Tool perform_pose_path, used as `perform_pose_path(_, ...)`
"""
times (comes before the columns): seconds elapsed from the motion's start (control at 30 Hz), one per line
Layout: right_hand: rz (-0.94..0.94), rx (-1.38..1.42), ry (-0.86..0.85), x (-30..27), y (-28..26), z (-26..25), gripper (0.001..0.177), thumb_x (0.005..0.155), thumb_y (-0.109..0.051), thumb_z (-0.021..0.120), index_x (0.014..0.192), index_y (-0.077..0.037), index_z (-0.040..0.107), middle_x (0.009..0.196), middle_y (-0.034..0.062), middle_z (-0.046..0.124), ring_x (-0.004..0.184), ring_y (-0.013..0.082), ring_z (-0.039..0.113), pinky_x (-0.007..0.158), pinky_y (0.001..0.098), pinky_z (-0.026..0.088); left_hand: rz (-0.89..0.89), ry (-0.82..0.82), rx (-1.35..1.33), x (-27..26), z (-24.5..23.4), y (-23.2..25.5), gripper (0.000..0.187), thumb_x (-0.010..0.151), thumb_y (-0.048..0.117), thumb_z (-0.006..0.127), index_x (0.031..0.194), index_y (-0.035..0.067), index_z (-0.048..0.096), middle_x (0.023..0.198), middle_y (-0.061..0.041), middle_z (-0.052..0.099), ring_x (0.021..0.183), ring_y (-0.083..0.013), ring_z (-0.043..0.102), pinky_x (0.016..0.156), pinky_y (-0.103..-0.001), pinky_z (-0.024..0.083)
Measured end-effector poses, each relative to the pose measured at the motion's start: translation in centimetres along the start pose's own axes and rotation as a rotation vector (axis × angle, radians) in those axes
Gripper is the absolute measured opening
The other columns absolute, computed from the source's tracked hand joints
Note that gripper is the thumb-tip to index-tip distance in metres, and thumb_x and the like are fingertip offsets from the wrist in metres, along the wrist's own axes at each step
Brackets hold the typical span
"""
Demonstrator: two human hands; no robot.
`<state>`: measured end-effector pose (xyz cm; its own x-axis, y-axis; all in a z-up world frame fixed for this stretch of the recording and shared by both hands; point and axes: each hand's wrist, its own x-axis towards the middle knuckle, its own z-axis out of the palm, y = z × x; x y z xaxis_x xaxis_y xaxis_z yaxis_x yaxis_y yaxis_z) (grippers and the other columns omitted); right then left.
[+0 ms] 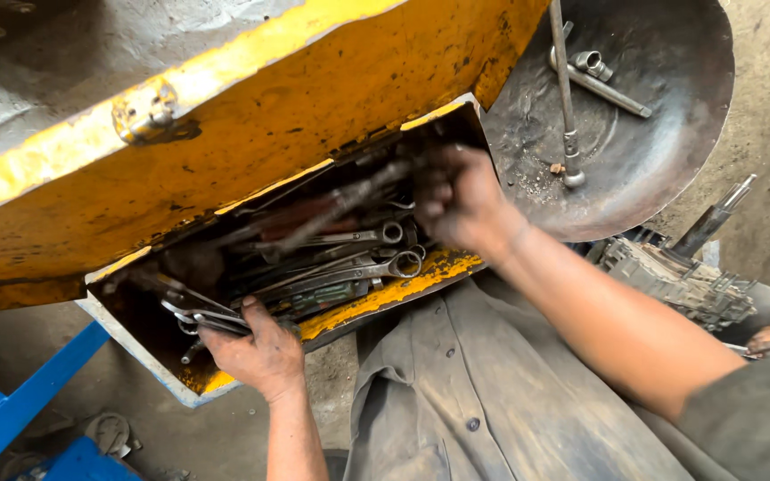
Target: The person sorts various hand tools from a metal pan into a yellow toolbox. They pick up wrenches, sockets, and a screwdriver, place them into the toolbox, and close the lid.
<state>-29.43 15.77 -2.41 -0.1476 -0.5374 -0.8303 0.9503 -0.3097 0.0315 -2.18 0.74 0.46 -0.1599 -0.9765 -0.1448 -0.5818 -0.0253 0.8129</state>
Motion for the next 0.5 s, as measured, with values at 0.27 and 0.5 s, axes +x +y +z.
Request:
perform_pose_path(0.27,0.117,-0.249,0.037,-10.0,4.7,-1.6,0.033,0.102,-0.052,0.051,0.094,-0.02,0.058,0.066,-0.0052,0.045,0.055,0.0082,0.038,0.053,0.0256,0.034,0.037,0.026,0.009,-0.2,-0.5,0.0,0.033,0.095,0.005,0.063,0.124,-0.01,0.055,0.116,-0.017,0.069,0.102,-0.0257,0.066,0.098,-0.035,0.051)
perform_pose_path(0.5,0.132,-0.313,0.061,-9.5,4.2,-1.9,0.035,0.103,-0.051,0.044,0.102,-0.02,0.059,0.072,-0.0023,0.049,0.059,0.0096,0.04,0.056,0.0261,0.035,0.012,0.028,0.04,-0.2,-0.1,0.1,0.032,0.095,0.005,0.063,0.123,-0.009,0.056,0.114,-0.017,0.069,0.101,-0.0256,0.066,0.097,-0.034,0.051)
